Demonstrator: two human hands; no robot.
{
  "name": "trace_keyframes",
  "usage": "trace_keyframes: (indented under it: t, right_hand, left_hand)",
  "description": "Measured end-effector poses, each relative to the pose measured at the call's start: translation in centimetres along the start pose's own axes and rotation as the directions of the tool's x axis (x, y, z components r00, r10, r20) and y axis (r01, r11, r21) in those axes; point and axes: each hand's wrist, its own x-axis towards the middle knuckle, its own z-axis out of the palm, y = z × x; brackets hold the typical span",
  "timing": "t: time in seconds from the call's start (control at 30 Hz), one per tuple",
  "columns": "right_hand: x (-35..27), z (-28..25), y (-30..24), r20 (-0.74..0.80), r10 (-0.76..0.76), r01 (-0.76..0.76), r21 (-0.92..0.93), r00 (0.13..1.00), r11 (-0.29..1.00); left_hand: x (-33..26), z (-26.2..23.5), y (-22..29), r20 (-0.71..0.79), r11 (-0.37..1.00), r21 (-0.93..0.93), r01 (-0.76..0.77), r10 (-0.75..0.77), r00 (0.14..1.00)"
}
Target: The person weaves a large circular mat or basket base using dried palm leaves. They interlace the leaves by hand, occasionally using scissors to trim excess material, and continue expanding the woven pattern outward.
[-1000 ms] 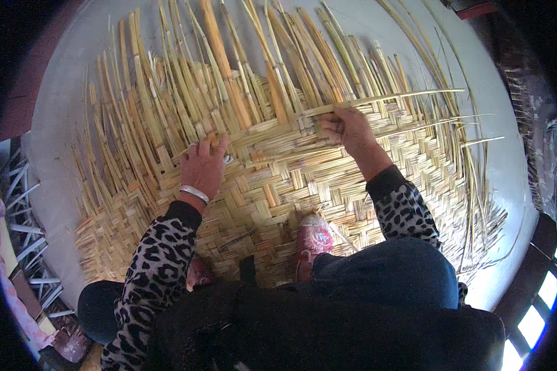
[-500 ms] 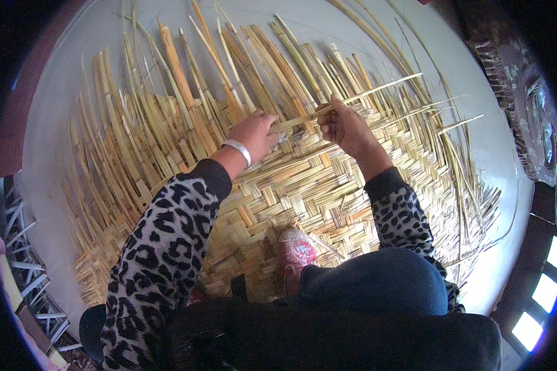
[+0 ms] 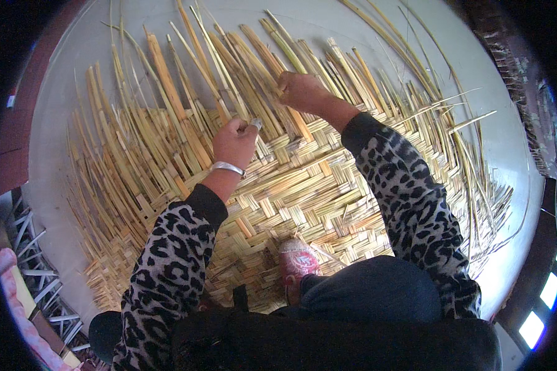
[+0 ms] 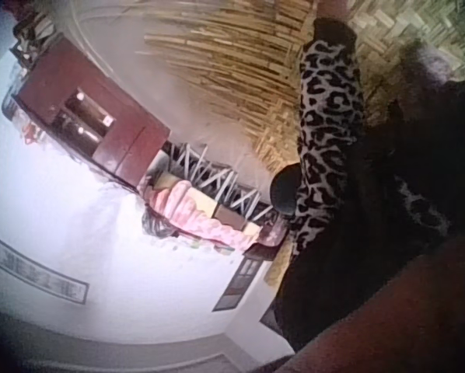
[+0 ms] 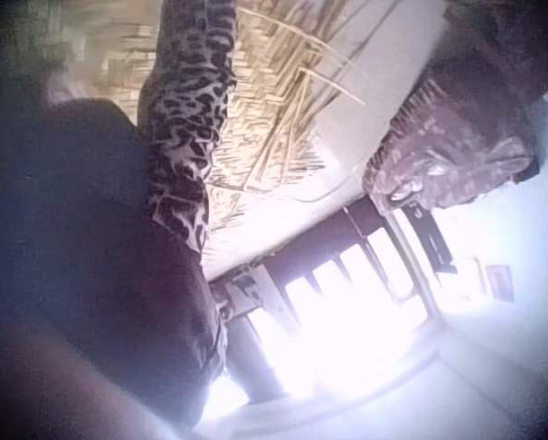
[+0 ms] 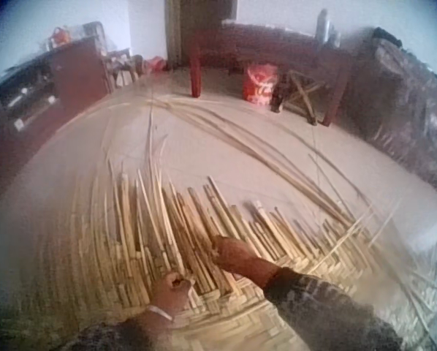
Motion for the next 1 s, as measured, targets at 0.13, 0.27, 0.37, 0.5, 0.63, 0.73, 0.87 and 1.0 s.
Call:
trace_keyframes:
  t: [0.13, 0.27, 0.37, 0.5, 0.63, 0.73, 0.87, 1.0]
  right_hand:
    - [-0.2, -1.0, 0.0, 0.020, 0.103, -0.102, -0.025, 0.994, 0.994]
    - [-0.9, -0.8, -0.1, 0.017, -0.006, 0.009, -0.182, 1.000, 0.983]
    - [0.1, -0.3, 0.9, 0.088, -0.089, 0.106, -0.200, 0.992, 0.974]
    - [2.1, 0.1, 3.0, 0.155, -0.319, 0.286, 0.201, 0.935, 0.937]
    - [2.2, 0.4, 2.6, 0.272, -0.340, 0.216, 0.400, 0.900, 0.891]
    - [0.4, -0.1, 1.0, 0.433, 0.033, -0.300, 0.566, 0.901, 0.768]
    - [0.2, -1.3, -0.9, 0.572, 0.039, -0.368, 0.473, 0.819, 0.801]
    - [0.0, -0.6, -1.5, 0.460, 0.084, -0.297, 0.415, 0.884, 0.860]
  left_hand:
    - [0.6, 0.2, -0.9, 0.028, 0.999, -0.054, -0.010, 0.012, 1.000]
    - [0.8, 0.5, -1.5, 0.031, 0.997, -0.072, -0.009, 0.012, 0.999]
    - [0.9, 0.5, -1.6, 0.042, 0.998, -0.069, 0.007, -0.004, 0.999]
    - [0.7, 0.3, -1.5, 0.042, 0.997, -0.069, -0.016, 0.019, 0.999]
    - [0.3, 0.0, -1.3, 0.085, 0.978, -0.202, 0.042, -0.025, 0.996]
    - [0.3, -0.2, -1.1, 0.096, 0.970, -0.240, 0.050, -0.027, 0.995]
    - [0.2, -0.4, -0.9, 0.119, 0.958, -0.279, 0.060, -0.027, 0.993]
    - [-0.1, -0.3, -0.5, 0.117, 0.945, -0.325, 0.050, -0.013, 0.993]
